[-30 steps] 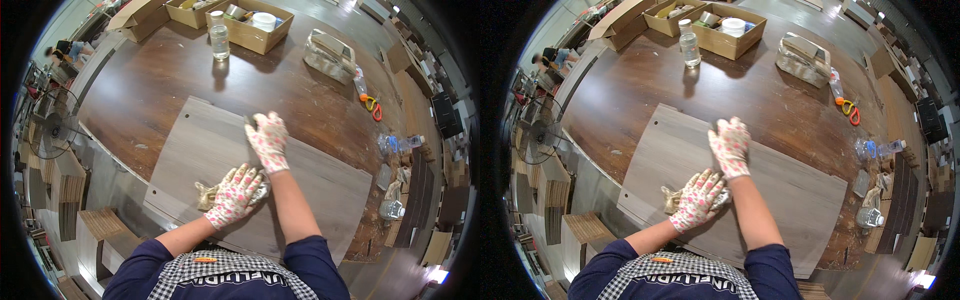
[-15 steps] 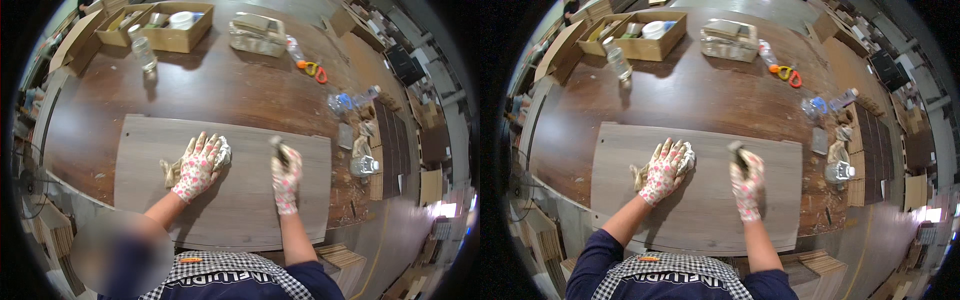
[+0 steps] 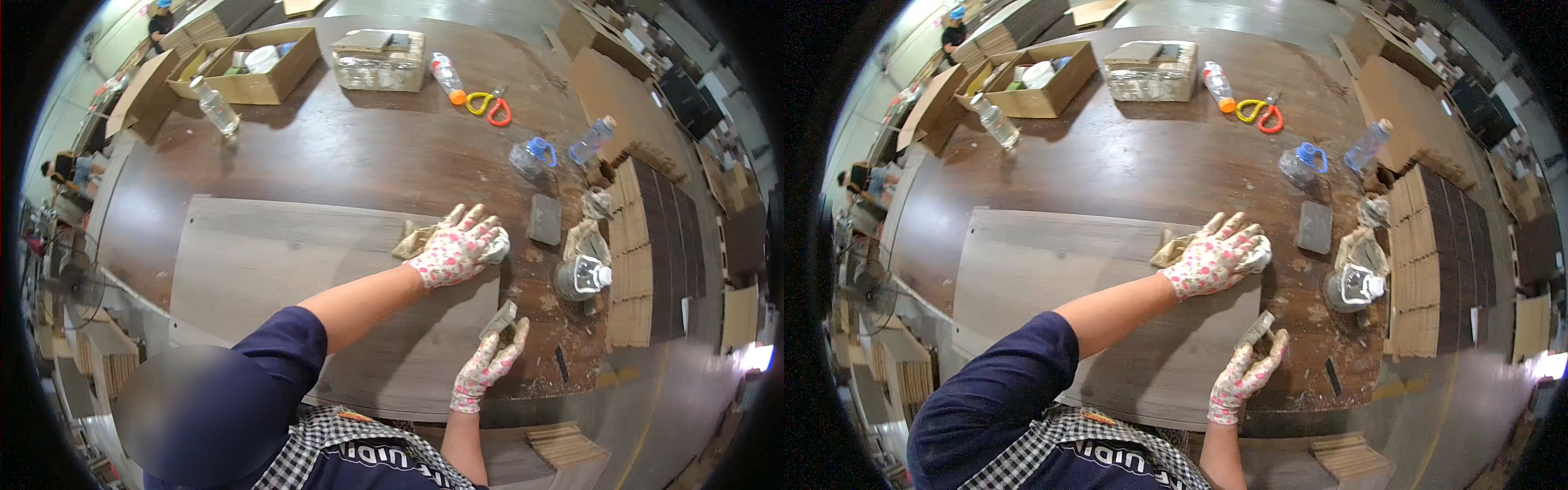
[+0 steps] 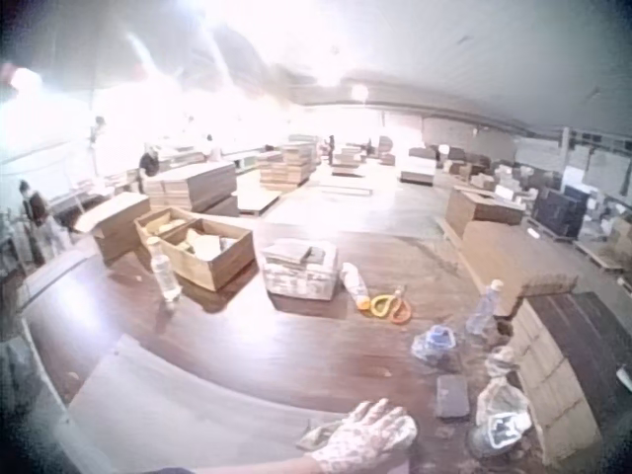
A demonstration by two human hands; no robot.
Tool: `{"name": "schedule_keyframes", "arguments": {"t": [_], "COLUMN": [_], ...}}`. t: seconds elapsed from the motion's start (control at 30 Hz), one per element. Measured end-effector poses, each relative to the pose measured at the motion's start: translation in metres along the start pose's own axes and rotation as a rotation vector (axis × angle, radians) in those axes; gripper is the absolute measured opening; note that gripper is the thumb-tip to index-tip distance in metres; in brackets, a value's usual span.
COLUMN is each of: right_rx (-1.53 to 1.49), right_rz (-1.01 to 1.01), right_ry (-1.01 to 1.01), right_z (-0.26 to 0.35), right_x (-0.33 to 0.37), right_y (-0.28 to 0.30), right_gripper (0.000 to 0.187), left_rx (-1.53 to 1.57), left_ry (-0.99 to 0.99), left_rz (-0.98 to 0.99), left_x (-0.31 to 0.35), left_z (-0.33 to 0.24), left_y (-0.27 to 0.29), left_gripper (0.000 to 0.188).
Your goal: The person is sanding the surface of a wood board with a sanding block and wiping it clean with a cloth.
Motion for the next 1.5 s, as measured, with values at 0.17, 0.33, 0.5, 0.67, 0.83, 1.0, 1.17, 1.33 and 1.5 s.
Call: {"name": "schedule_keyframes", "arguments": {"t": [0.17, 0.33, 0.5, 0.67, 0.83, 1.0, 1.17, 1.33, 1.5], "right_rx": [0.101, 0.102, 0.274, 0.344, 0.308, 0.22, -1.201, -1.392, -1.346], "right_rz": [0.023, 0.034, 0.013, -0.028, -0.081, -0.178, 0.007, 0.157, 0.132], "right_ry": [-0.032, 0.075, 0.044, 0.064, 0.039, 0.028, -0.438, -0.415, -0.398], "right_z": [0.013, 0.015, 0.006, 0.008, 0.019, 0.018, -0.05, -0.008, -0.018], "right_x": [0.0, -0.004, 0.0, -0.001, -0.003, -0.004, -0.014, 0.014, 0.017], "right_y": [-0.01, -0.004, -0.005, -0.001, -0.01, -0.003, 0.037, 0.082, 0.11], "right_gripper": [0.053, 0.055, 0.057, 0.061, 0.056, 0.047, 0.056, 0.063, 0.075], "left_rx": [-0.226, -0.355, -0.546, -0.264, -0.482, -0.008, 0.606, -0.212, -0.012], "left_ry": [0.365, 0.818, 1.178, 1.141, 0.77, 0.204, -0.053, 0.13, -0.241], "left_rz": [0.023, 0.04, -0.09, -0.505, -0.19, -0.012, -0.089, -0.021, -0.017], "left_x": [0.107, 0.245, 0.409, 0.472, 0.364, 0.228, 0.191, 0.091, 0.063], "left_z": [0.105, 0.225, 0.327, 0.383, 0.269, 0.057, -0.055, 0.021, -0.102], "left_y": [0.046, 0.098, 0.167, 0.167, 0.138, 0.034, -0.034, 0.041, 0.003], "left_gripper": [0.055, 0.049, 0.043, 0.041, 0.045, 0.058, 0.054, 0.063, 0.055]}}
Point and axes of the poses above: each hand's wrist, its own x-axis away from the middle knuckle, its own y-axis out of the back of the hand, z = x × y, the point moved 8 cm from there along -x, towards the middle knuckle, and after that the axes turned 1 degree about z, right-handed, at the moved point
